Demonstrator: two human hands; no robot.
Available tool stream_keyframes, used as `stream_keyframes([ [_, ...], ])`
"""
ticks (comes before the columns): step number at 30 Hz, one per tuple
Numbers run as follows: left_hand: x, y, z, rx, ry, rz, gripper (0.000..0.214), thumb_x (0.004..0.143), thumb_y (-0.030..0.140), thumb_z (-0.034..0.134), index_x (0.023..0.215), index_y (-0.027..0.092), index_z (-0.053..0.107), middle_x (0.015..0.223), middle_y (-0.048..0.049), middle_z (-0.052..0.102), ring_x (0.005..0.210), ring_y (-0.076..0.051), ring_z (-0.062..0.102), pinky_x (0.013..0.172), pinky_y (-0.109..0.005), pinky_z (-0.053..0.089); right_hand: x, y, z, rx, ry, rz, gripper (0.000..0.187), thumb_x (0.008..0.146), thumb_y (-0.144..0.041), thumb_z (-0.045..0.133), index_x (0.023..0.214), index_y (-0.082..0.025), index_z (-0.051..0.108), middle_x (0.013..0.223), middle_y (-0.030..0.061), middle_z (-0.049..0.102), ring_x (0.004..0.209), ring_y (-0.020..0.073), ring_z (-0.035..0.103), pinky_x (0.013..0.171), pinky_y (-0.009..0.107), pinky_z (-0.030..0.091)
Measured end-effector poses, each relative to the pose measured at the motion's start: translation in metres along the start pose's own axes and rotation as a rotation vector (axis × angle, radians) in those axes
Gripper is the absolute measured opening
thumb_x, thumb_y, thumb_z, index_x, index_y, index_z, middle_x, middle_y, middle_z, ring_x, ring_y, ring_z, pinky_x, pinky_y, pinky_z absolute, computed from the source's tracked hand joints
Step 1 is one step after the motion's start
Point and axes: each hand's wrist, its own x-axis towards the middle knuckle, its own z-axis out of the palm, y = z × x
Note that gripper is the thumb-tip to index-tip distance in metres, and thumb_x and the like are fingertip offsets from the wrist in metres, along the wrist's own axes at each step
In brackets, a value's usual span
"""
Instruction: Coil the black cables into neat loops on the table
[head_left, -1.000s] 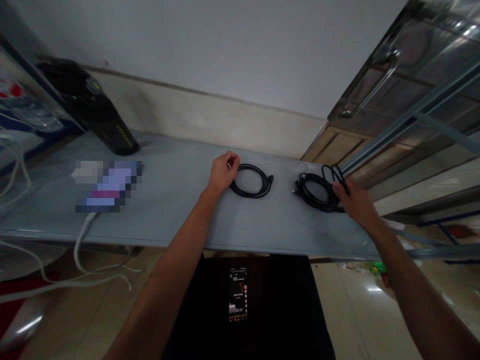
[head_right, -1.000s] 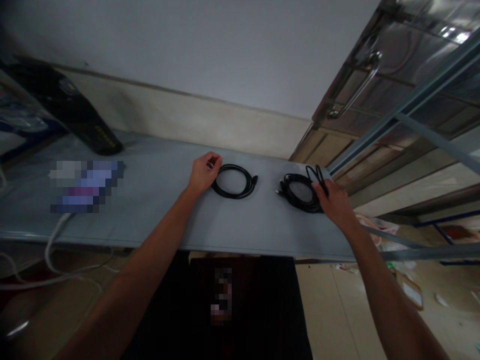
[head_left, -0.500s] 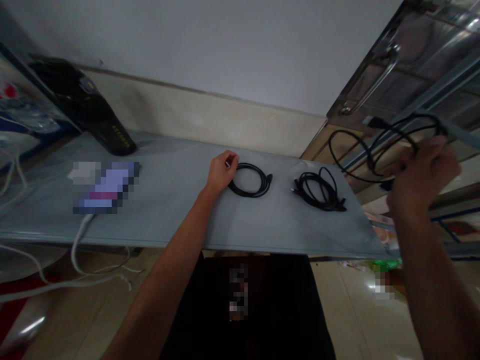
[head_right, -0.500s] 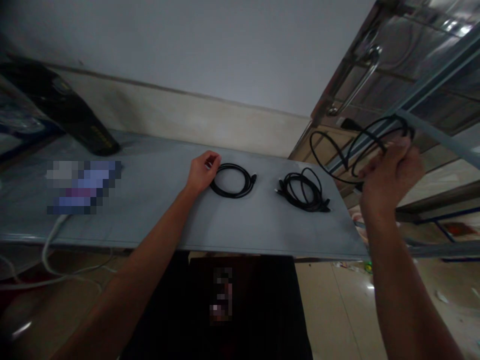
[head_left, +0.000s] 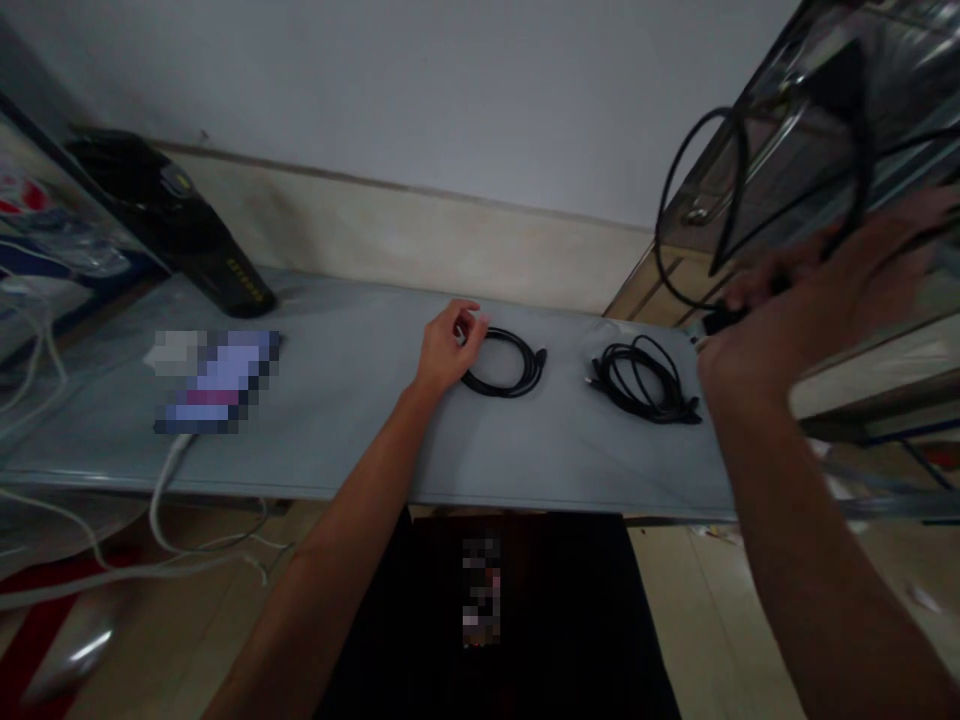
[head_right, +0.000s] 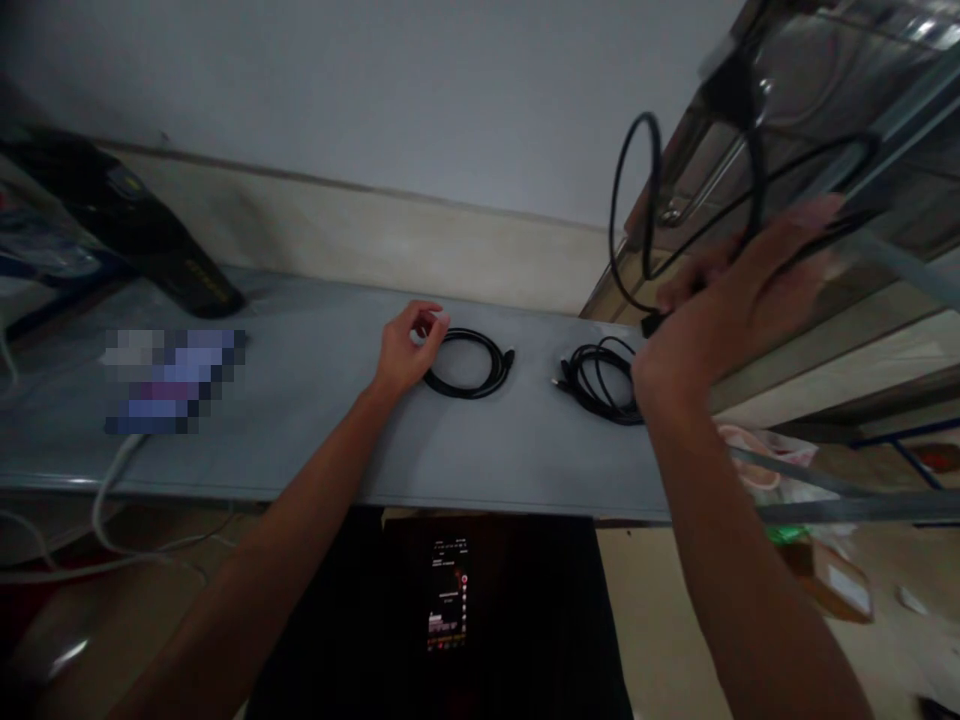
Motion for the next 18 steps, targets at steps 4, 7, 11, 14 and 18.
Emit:
stream_keyframes([
  [4,-0.004,0.010,-0.001,-0.036,-0.018,0.032,0.046,0.112,0.069,0.063,0.129,0.026,0.068,0.089,-0.0023,0.073,0.079,-0.020,0.067,0.082,-0.037,0.057,-0.035,-0.006,0.092,0.197,0.327,0.095,0.068,0.119,-0.080,0.018,0.133,-0.024,0.052,0.092,0.0017,0.058,0.068,0.0168,0.065,0.050,0.027,0.050],
  [7,-0.007,0.012,-0.002,-0.055,-0.073,0.065,0.053,0.115,0.073,0.053,0.135,0.026,0.066,0.092,-0.0031,0.073,0.083,-0.022,0.070,0.085,-0.039,0.058,-0.067,-0.006,0.146,0.172,0.265,0.120,0.056,0.122,-0.075,0.025,0.124,-0.026,0.053,0.084,-0.0022,0.052,0.064,0.0169,0.060,0.055,0.031,0.052],
  [11,-0.009,0.012,0.000,-0.095,-0.119,0.070,0.053,0.120,0.071,0.042,0.137,0.026,0.066,0.092,-0.0041,0.074,0.083,-0.023,0.073,0.082,-0.040,0.059,-0.109,0.004,0.179,0.107,0.045,0.005,0.050,0.122,-0.074,0.033,0.112,-0.029,0.054,0.086,0.0003,0.062,0.077,0.0230,0.071,0.071,0.040,0.062],
  [14,-0.010,0.012,0.002,-0.116,-0.094,0.028,0.055,0.121,0.070,0.037,0.131,0.026,0.068,0.093,-0.0053,0.074,0.082,-0.024,0.075,0.080,-0.040,0.061,-0.132,0.022,0.187,0.045,-0.198,-0.103,0.049,0.122,-0.072,0.035,0.115,-0.030,0.059,0.094,0.0039,0.073,0.088,0.0256,0.078,0.080,0.041,0.064],
  [18,-0.009,0.012,0.003,-0.064,-0.115,-0.056,0.063,0.118,0.079,0.033,0.118,0.027,0.068,0.094,-0.0062,0.071,0.086,-0.026,0.076,0.079,-0.042,0.060,-0.147,0.048,0.191,0.071,-0.422,-0.181,0.049,0.124,-0.067,0.033,0.123,-0.029,0.063,0.100,0.0064,0.081,0.092,0.0249,0.082,0.084,0.038,0.064],
])
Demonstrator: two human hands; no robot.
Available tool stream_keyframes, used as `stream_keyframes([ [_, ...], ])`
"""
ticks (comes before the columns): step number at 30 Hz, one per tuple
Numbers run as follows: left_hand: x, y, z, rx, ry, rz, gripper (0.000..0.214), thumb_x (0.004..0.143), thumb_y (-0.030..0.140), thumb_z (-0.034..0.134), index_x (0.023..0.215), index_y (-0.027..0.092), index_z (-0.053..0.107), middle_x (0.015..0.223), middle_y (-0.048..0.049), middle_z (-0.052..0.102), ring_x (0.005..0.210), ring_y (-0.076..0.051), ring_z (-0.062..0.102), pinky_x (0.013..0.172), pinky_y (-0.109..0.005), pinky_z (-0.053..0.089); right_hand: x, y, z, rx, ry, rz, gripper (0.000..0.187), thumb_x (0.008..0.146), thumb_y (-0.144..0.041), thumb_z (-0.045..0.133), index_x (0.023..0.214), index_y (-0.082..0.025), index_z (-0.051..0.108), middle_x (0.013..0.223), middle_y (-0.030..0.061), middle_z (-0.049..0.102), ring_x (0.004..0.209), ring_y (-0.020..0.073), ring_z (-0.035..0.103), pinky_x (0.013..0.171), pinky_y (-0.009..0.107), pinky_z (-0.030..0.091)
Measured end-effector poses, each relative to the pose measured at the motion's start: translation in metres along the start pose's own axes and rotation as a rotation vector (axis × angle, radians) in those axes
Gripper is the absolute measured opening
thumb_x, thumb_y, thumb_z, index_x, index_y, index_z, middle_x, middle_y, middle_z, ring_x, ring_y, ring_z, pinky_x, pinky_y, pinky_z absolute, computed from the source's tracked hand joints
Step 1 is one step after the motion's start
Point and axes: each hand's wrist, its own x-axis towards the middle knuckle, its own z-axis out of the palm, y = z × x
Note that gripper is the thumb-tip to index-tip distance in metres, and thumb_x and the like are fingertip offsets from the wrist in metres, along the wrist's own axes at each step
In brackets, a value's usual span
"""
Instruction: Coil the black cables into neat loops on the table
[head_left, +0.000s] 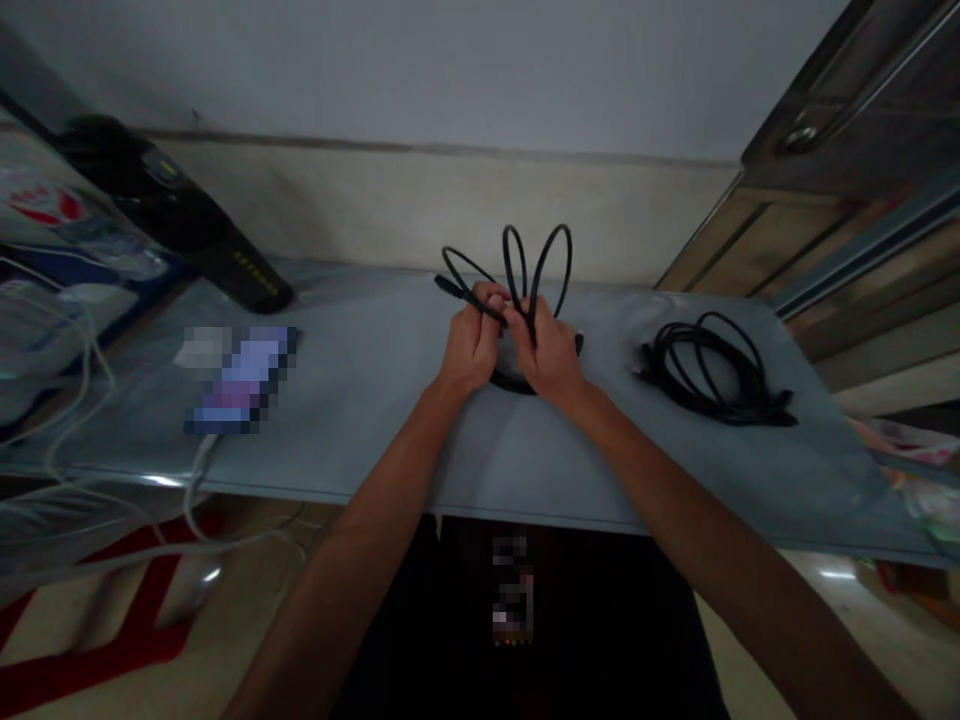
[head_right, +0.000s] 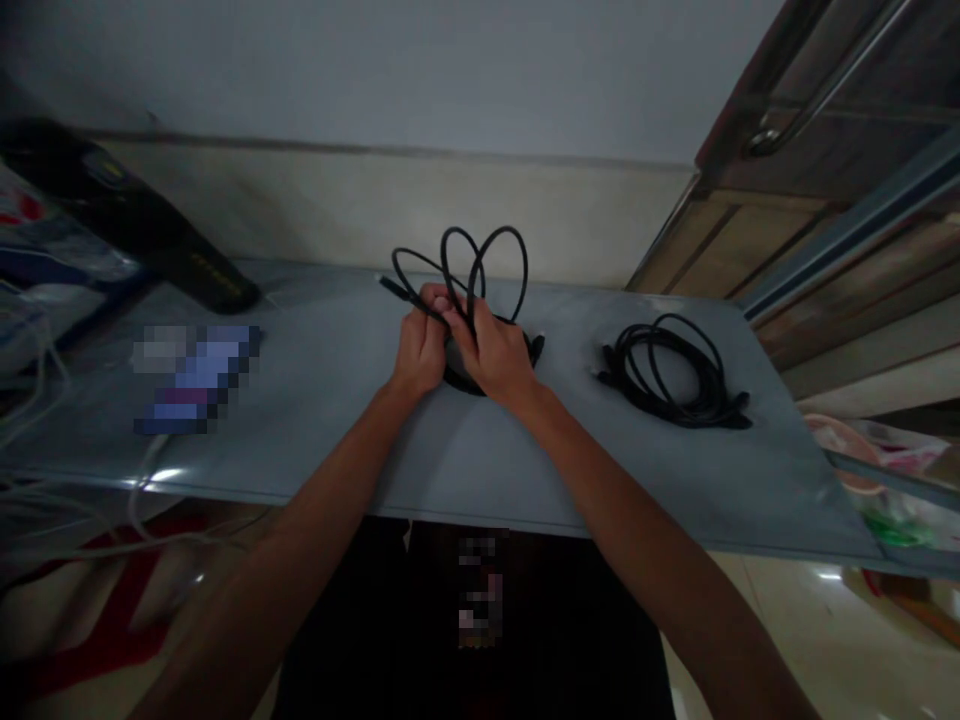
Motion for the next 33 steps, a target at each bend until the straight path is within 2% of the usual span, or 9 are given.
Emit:
stream_keyframes([
  [8,0.004,-0.001,0.001,-0.079,-0.024,-0.031,0.067,0.114,0.085,0.041,0.106,0.024,0.068,0.089,-0.0062,0.071,0.092,-0.026,0.072,0.082,-0.041,0.057,-0.007,0.020,-0.003,0.032,-0.114,0.042,0.050,0.124,-0.068,0.034,0.126,-0.027,0.064,0.109,0.0087,0.083,0.097,0.0255,0.082,0.086,0.038,0.063],
  [13,0.006,-0.001,0.006,-0.140,0.067,-0.088,0.063,0.111,0.086,0.050,0.103,0.027,0.070,0.095,-0.0075,0.072,0.098,-0.028,0.075,0.078,-0.042,0.059,-0.006,0.024,-0.006,0.025,-0.147,0.056,0.049,0.123,-0.069,0.036,0.128,-0.028,0.062,0.111,0.0080,0.081,0.100,0.0258,0.081,0.090,0.040,0.063],
  [16,0.008,-0.007,0.008,-0.220,0.135,-0.159,0.056,0.110,0.082,0.058,0.106,0.027,0.070,0.095,-0.0068,0.074,0.092,-0.027,0.076,0.077,-0.043,0.062,-0.004,0.023,-0.009,0.029,-0.135,0.083,0.046,0.123,-0.066,0.038,0.130,-0.029,0.064,0.110,0.0068,0.081,0.101,0.0275,0.080,0.090,0.043,0.064],
  [18,0.011,-0.013,0.007,-0.285,0.164,-0.203,0.052,0.110,0.080,0.062,0.108,0.028,0.070,0.094,-0.0058,0.075,0.083,-0.025,0.075,0.074,-0.043,0.063,-0.002,0.022,-0.012,0.023,-0.071,0.107,0.048,0.124,-0.067,0.035,0.127,-0.029,0.065,0.106,0.0067,0.080,0.100,0.0283,0.080,0.088,0.044,0.064],
  [22,0.017,-0.020,0.003,-0.399,0.209,-0.284,0.048,0.111,0.075,0.063,0.105,0.028,0.071,0.090,-0.0045,0.076,0.072,-0.021,0.072,0.064,-0.041,0.061,0.002,0.025,-0.020,0.047,0.181,0.170,0.054,0.122,-0.072,0.030,0.117,-0.029,0.063,0.093,0.0053,0.075,0.087,0.0280,0.078,0.083,0.046,0.065],
  [26,0.022,-0.014,-0.003,-0.609,0.202,-0.343,0.042,0.103,0.067,0.079,0.093,0.026,0.077,0.094,-0.0052,0.077,0.082,-0.021,0.074,0.066,-0.034,0.058,0.006,0.034,-0.026,0.110,0.388,0.240,0.052,0.121,-0.075,0.036,0.113,-0.029,0.060,0.086,0.0020,0.071,0.076,0.0237,0.073,0.078,0.043,0.065],
  [30,0.024,-0.007,-0.006,-0.749,0.178,-0.377,0.038,0.092,0.059,0.096,0.089,0.024,0.080,0.089,-0.0045,0.076,0.081,-0.020,0.073,0.068,-0.031,0.057,0.008,0.040,-0.027,0.182,0.476,0.251,0.050,0.120,-0.074,0.043,0.108,-0.029,0.060,0.083,0.0002,0.068,0.072,0.0203,0.070,0.071,0.038,0.062],
  [33,0.023,-0.005,-0.008,-0.746,0.135,-0.411,0.038,0.091,0.059,0.096,0.093,0.024,0.083,0.086,-0.0047,0.078,0.080,-0.020,0.075,0.070,-0.031,0.058,0.008,0.040,-0.025,0.226,0.489,0.273,0.050,0.120,-0.074,0.045,0.106,-0.029,0.060,0.078,-0.0017,0.064,0.066,0.0188,0.066,0.069,0.038,0.062],
])
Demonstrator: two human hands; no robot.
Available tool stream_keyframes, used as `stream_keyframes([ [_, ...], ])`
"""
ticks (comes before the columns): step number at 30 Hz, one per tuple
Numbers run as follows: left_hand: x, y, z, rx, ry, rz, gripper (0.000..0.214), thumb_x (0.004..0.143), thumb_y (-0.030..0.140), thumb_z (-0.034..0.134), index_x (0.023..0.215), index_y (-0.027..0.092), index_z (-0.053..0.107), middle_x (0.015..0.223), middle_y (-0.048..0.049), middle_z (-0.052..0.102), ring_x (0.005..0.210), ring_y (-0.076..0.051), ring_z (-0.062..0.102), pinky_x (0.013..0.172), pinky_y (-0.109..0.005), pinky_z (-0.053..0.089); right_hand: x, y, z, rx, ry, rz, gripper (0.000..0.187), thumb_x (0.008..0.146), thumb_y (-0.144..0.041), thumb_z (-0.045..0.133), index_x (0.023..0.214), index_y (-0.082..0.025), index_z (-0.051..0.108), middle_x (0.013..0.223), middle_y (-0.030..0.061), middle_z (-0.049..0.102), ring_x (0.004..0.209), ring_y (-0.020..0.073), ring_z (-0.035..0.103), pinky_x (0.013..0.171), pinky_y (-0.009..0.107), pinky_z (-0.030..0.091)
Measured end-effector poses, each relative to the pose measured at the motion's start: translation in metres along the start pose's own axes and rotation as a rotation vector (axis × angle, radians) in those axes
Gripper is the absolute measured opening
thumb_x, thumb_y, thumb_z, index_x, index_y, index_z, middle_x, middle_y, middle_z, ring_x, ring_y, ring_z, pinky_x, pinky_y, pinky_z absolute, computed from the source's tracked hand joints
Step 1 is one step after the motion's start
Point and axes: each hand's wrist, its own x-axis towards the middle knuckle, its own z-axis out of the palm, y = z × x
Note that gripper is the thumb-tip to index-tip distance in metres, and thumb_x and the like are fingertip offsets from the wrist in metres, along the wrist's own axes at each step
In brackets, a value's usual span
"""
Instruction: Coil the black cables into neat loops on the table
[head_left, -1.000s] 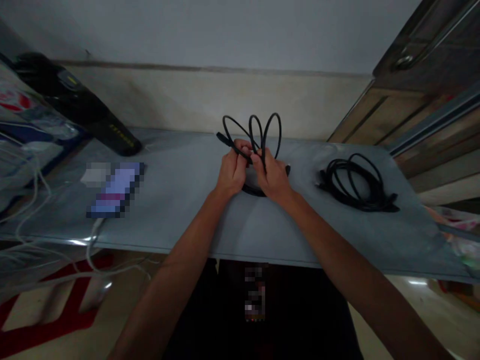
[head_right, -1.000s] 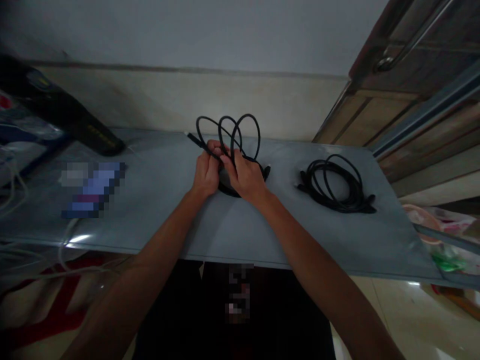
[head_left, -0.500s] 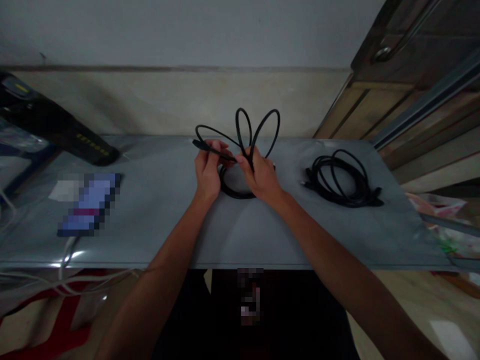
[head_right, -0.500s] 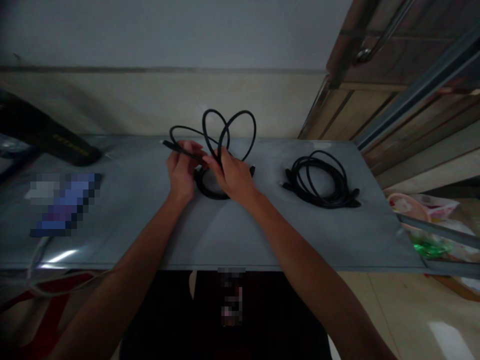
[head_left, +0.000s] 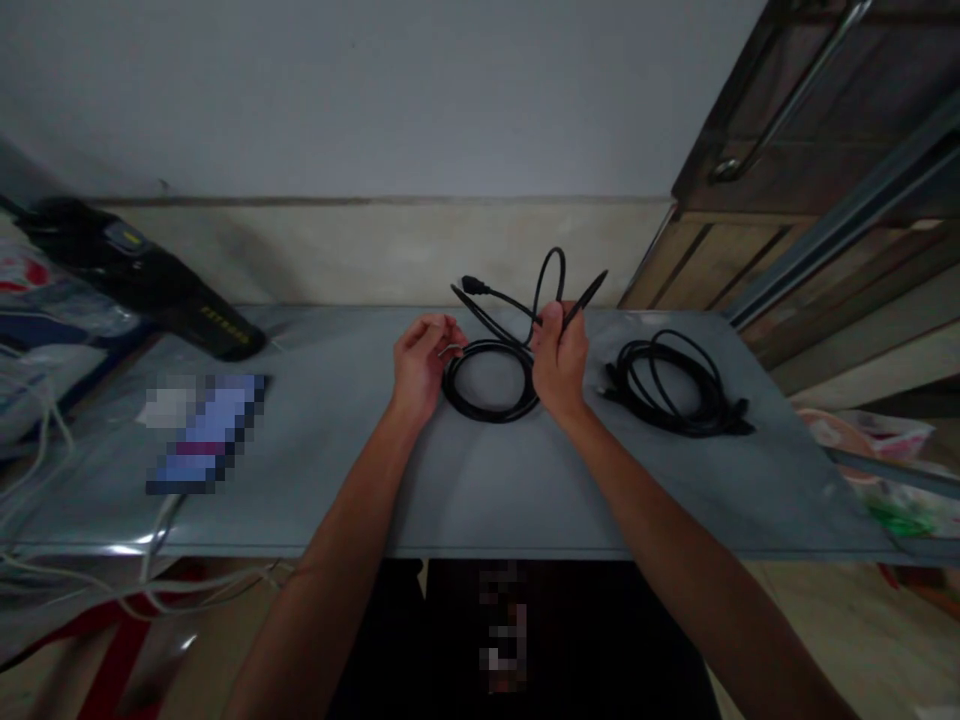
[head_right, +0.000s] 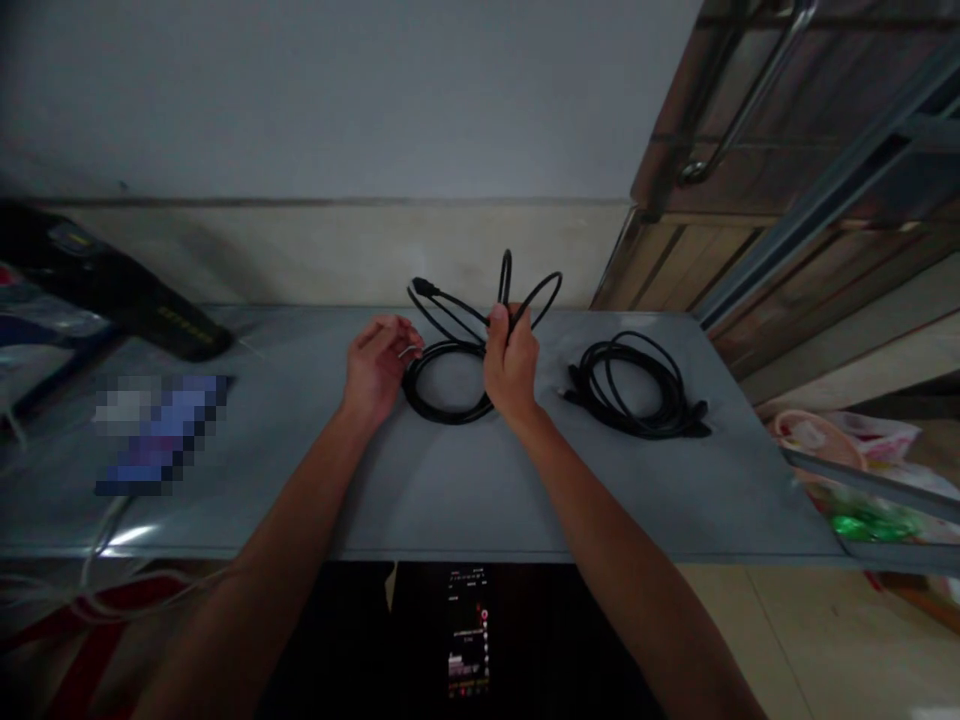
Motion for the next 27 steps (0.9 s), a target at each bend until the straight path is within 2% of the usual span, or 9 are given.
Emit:
stream_keyframes([
  [3,-0.004,0.001,0.002,0.061,-0.084,-0.045,0.042,0.091,0.064,0.095,0.099,0.023,0.086,0.090,-0.0067,0.083,0.082,-0.021,0.078,0.074,-0.031,0.060,-0.003,-0.002,0.002,0.006,-0.042,0.001,0.047,0.121,-0.070,0.045,0.107,-0.028,0.060,0.077,-0.0019,0.064,0.065,0.0188,0.065,0.069,0.038,0.061],
  [6,-0.009,0.000,0.006,0.158,-0.156,-0.051,0.047,0.091,0.066,0.095,0.101,0.021,0.088,0.092,-0.0086,0.086,0.084,-0.022,0.080,0.080,-0.032,0.062,-0.006,-0.005,0.003,-0.031,-0.165,-0.081,0.043,0.123,-0.065,0.045,0.110,-0.028,0.063,0.086,0.0013,0.072,0.076,0.0205,0.072,0.077,0.038,0.062],
  [10,-0.009,-0.004,0.010,0.200,-0.155,-0.017,0.045,0.089,0.063,0.097,0.095,0.020,0.086,0.089,-0.0070,0.086,0.087,-0.023,0.083,0.083,-0.032,0.063,-0.010,-0.008,0.005,-0.046,-0.367,-0.206,0.035,0.123,-0.056,0.049,0.118,-0.027,0.067,0.106,0.0065,0.080,0.096,0.0233,0.078,0.091,0.040,0.065],
  [13,-0.006,-0.009,0.010,0.159,-0.126,-0.008,0.047,0.092,0.067,0.094,0.095,0.020,0.084,0.087,-0.0061,0.085,0.082,-0.022,0.083,0.085,-0.033,0.066,-0.012,-0.009,0.007,-0.022,-0.461,-0.231,0.032,0.123,-0.053,0.050,0.124,-0.027,0.069,0.115,0.0085,0.082,0.105,0.0247,0.078,0.097,0.043,0.065],
  [18,-0.004,-0.011,0.008,0.159,-0.080,-0.050,0.057,0.097,0.077,0.084,0.107,0.020,0.083,0.085,-0.0059,0.082,0.079,-0.022,0.082,0.075,-0.032,0.066,-0.015,-0.009,0.008,0.026,-0.481,-0.227,0.029,0.123,-0.051,0.051,0.121,-0.027,0.068,0.113,0.0077,0.080,0.103,0.0246,0.077,0.101,0.045,0.065],
  [24,-0.002,-0.016,0.008,0.186,-0.053,-0.044,0.054,0.099,0.073,0.083,0.114,0.022,0.080,0.084,-0.0033,0.076,0.085,-0.022,0.080,0.071,-0.031,0.064,-0.016,-0.011,0.008,0.005,-0.430,-0.220,0.033,0.123,-0.055,0.048,0.121,-0.028,0.067,0.111,0.0074,0.078,0.102,0.0250,0.075,0.100,0.047,0.066],
  [27,0.000,-0.020,0.006,0.157,-0.057,-0.064,0.056,0.107,0.076,0.071,0.120,0.022,0.078,0.090,-0.0060,0.078,0.091,-0.024,0.080,0.070,-0.032,0.063,-0.017,-0.013,0.008,0.004,-0.381,-0.220,0.032,0.123,-0.054,0.047,0.122,-0.028,0.067,0.110,0.0070,0.076,0.100,0.0247,0.075,0.099,0.047,0.066],
])
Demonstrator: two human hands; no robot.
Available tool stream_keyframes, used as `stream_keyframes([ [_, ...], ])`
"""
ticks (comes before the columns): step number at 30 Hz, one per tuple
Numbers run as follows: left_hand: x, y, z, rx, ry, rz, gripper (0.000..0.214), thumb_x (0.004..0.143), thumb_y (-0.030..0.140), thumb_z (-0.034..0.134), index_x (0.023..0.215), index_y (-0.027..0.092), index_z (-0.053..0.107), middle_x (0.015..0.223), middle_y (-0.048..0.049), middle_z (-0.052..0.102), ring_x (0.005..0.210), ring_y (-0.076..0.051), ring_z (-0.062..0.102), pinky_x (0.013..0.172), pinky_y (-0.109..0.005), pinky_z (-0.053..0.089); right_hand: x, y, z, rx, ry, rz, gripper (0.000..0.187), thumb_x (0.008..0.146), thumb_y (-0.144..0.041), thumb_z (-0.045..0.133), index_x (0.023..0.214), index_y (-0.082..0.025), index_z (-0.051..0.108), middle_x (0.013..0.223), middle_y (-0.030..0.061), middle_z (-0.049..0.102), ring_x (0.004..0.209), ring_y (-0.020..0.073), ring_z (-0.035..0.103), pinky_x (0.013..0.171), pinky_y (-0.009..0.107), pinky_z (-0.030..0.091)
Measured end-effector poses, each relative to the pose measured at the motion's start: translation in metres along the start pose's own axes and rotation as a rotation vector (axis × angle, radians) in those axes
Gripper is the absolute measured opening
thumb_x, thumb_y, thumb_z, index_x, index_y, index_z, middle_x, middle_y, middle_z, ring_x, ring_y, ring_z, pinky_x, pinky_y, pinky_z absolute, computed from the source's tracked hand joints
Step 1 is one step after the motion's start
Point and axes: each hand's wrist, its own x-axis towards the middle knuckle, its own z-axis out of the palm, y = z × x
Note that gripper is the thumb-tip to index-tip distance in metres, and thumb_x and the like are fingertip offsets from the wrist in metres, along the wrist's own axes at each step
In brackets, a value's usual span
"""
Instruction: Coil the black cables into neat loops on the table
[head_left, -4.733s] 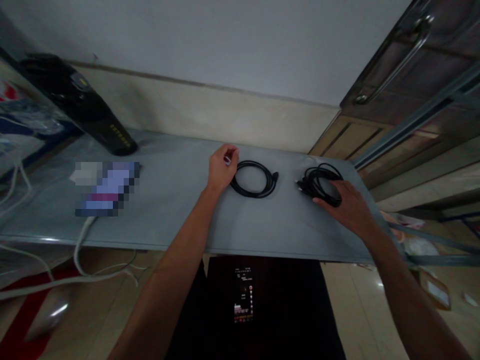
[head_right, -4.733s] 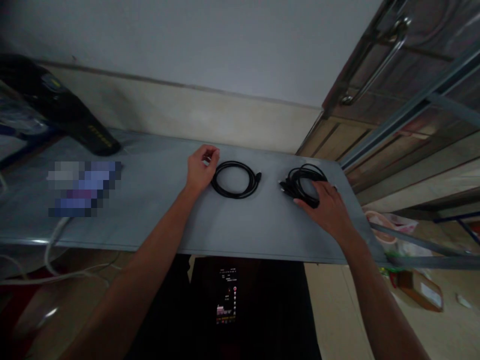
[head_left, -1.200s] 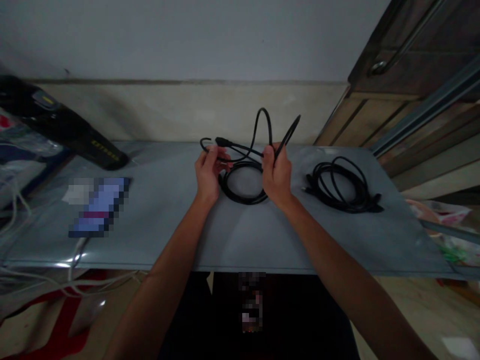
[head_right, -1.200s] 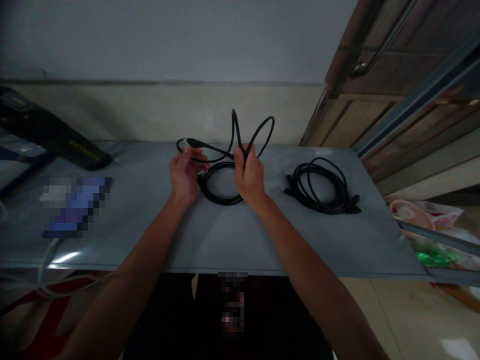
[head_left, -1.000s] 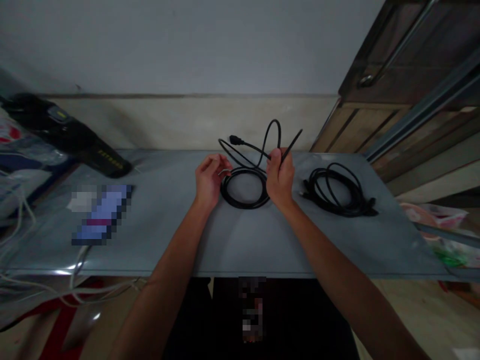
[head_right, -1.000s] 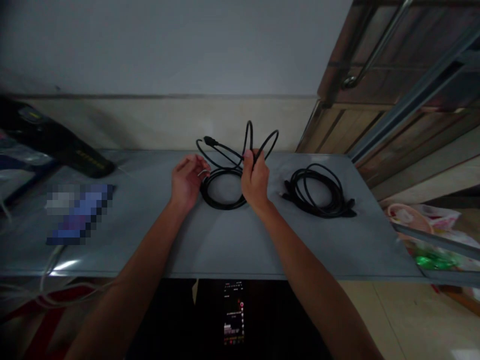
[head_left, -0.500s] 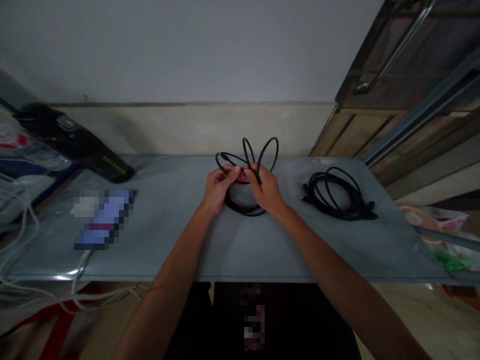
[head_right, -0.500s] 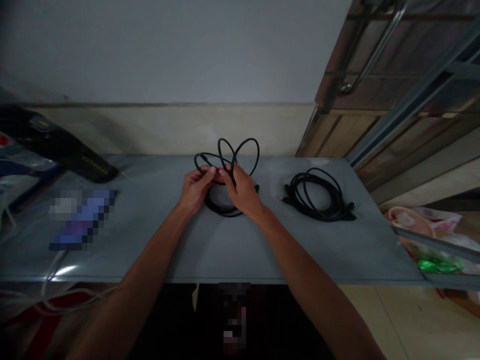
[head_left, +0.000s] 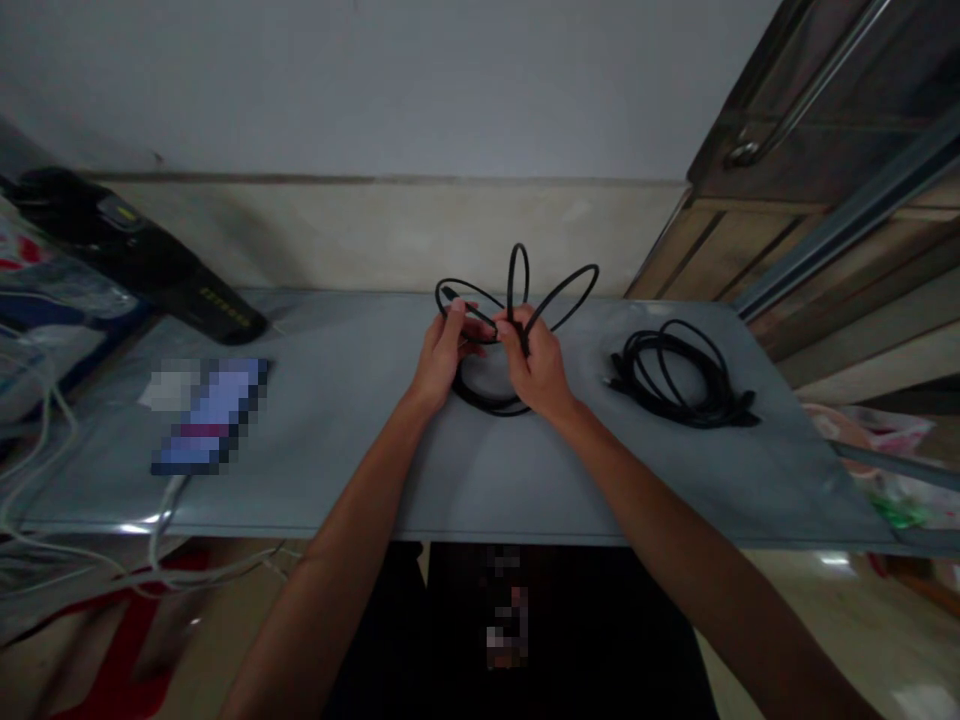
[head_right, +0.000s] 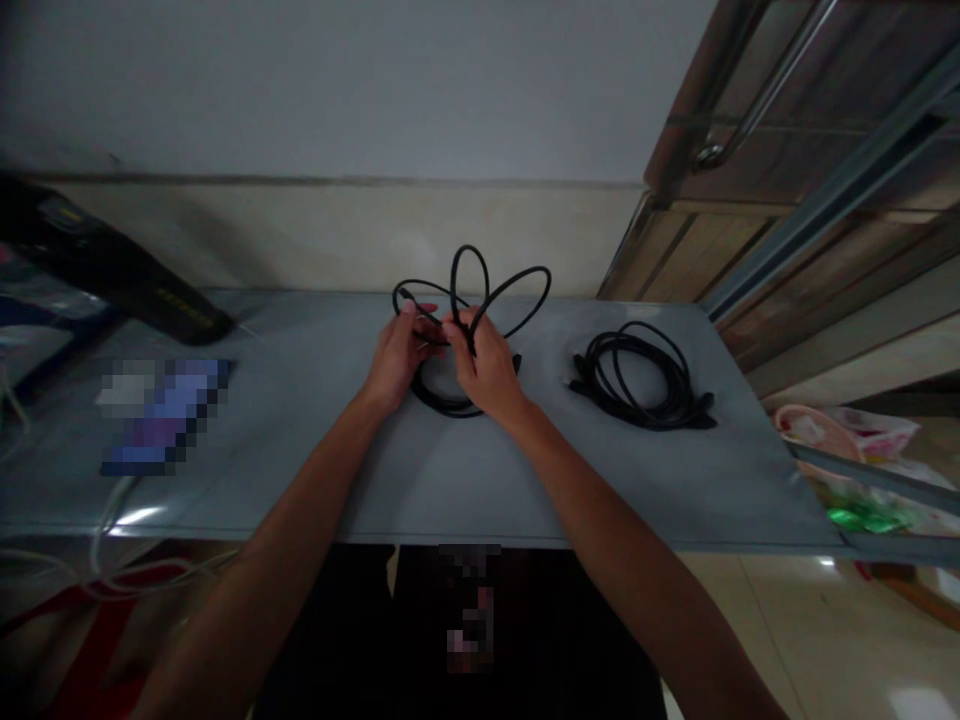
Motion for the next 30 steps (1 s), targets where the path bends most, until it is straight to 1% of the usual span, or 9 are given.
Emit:
stream_keyframes([
  [3,0.002,-0.002,-0.001,-0.023,0.014,-0.027,0.055,0.111,0.075,0.064,0.119,0.022,0.076,0.093,-0.0077,0.079,0.089,-0.024,0.079,0.067,-0.032,0.063,-0.001,-0.003,0.000,0.003,0.055,0.024,0.032,0.123,-0.054,0.047,0.125,-0.028,0.066,0.108,0.0064,0.075,0.099,0.0244,0.075,0.098,0.046,0.065],
  [6,0.001,-0.001,-0.001,0.004,0.074,-0.005,0.043,0.106,0.065,0.079,0.114,0.024,0.069,0.091,-0.0038,0.077,0.080,-0.019,0.075,0.061,-0.029,0.060,-0.002,-0.005,0.001,0.022,0.078,0.043,0.030,0.124,-0.052,0.047,0.126,-0.028,0.065,0.107,0.0052,0.074,0.095,0.0229,0.074,0.093,0.044,0.065],
  [9,0.000,0.002,-0.001,0.025,0.165,0.038,0.046,0.098,0.060,0.091,0.107,0.027,0.059,0.084,0.0025,0.073,0.068,-0.015,0.069,0.053,-0.027,0.054,-0.003,-0.007,0.002,0.028,0.040,-0.008,0.027,0.124,-0.048,0.048,0.124,-0.027,0.066,0.108,0.0054,0.074,0.097,0.0225,0.075,0.092,0.043,0.064],
  [13,-0.002,0.005,-0.003,0.060,0.217,0.115,0.047,0.098,0.052,0.094,0.097,0.027,0.054,0.075,0.0064,0.065,0.060,-0.010,0.062,0.054,-0.026,0.044,-0.004,-0.007,0.004,-0.010,-0.040,-0.051,0.028,0.124,-0.049,0.047,0.121,-0.029,0.066,0.112,0.0070,0.076,0.104,0.0245,0.076,0.099,0.045,0.065],
  [16,-0.003,0.008,-0.002,0.035,0.151,0.127,0.040,0.102,0.054,0.088,0.092,0.024,0.063,0.086,-0.0003,0.072,0.070,-0.012,0.069,0.057,-0.027,0.046,-0.004,-0.004,0.006,-0.022,-0.103,-0.046,0.030,0.124,-0.052,0.046,0.121,-0.030,0.066,0.117,0.0083,0.078,0.110,0.0266,0.076,0.103,0.048,0.066],
  [21,-0.006,0.016,0.002,-0.130,-0.023,0.036,0.042,0.100,0.067,0.077,0.101,0.026,0.084,0.113,-0.0097,0.085,0.091,-0.026,0.078,0.062,-0.037,0.062,-0.003,-0.001,0.007,-0.030,-0.124,-0.017,0.033,0.123,-0.054,0.046,0.128,-0.030,0.068,0.128,0.0105,0.079,0.121,0.0289,0.076,0.111,0.053,0.064],
  [24,-0.007,0.019,0.001,-0.105,-0.045,0.000,0.048,0.102,0.070,0.073,0.099,0.024,0.082,0.113,-0.0111,0.086,0.092,-0.026,0.079,0.065,-0.036,0.061,-0.003,0.000,0.008,-0.026,-0.132,-0.001,0.035,0.123,-0.055,0.046,0.132,-0.031,0.070,0.134,0.0106,0.079,0.128,0.0296,0.076,0.116,0.055,0.063],
  [27,-0.006,0.018,0.001,-0.061,-0.015,0.027,0.037,0.103,0.058,0.082,0.094,0.022,0.074,0.105,-0.0087,0.084,0.094,-0.023,0.080,0.073,-0.035,0.059,-0.002,0.003,0.006,-0.016,-0.138,0.012,0.039,0.123,-0.059,0.045,0.136,-0.032,0.070,0.140,0.0104,0.079,0.133,0.0296,0.075,0.120,0.056,0.061],
  [30,-0.004,0.022,0.001,-0.134,-0.025,0.050,0.030,0.107,0.046,0.074,0.088,0.024,0.065,0.103,-0.0088,0.085,0.118,-0.028,0.082,0.095,-0.039,0.061,0.003,0.008,-0.001,-0.032,-0.054,0.029,0.044,0.122,-0.064,0.045,0.133,-0.030,0.071,0.133,0.0102,0.081,0.126,0.0287,0.077,0.117,0.053,0.063],
])
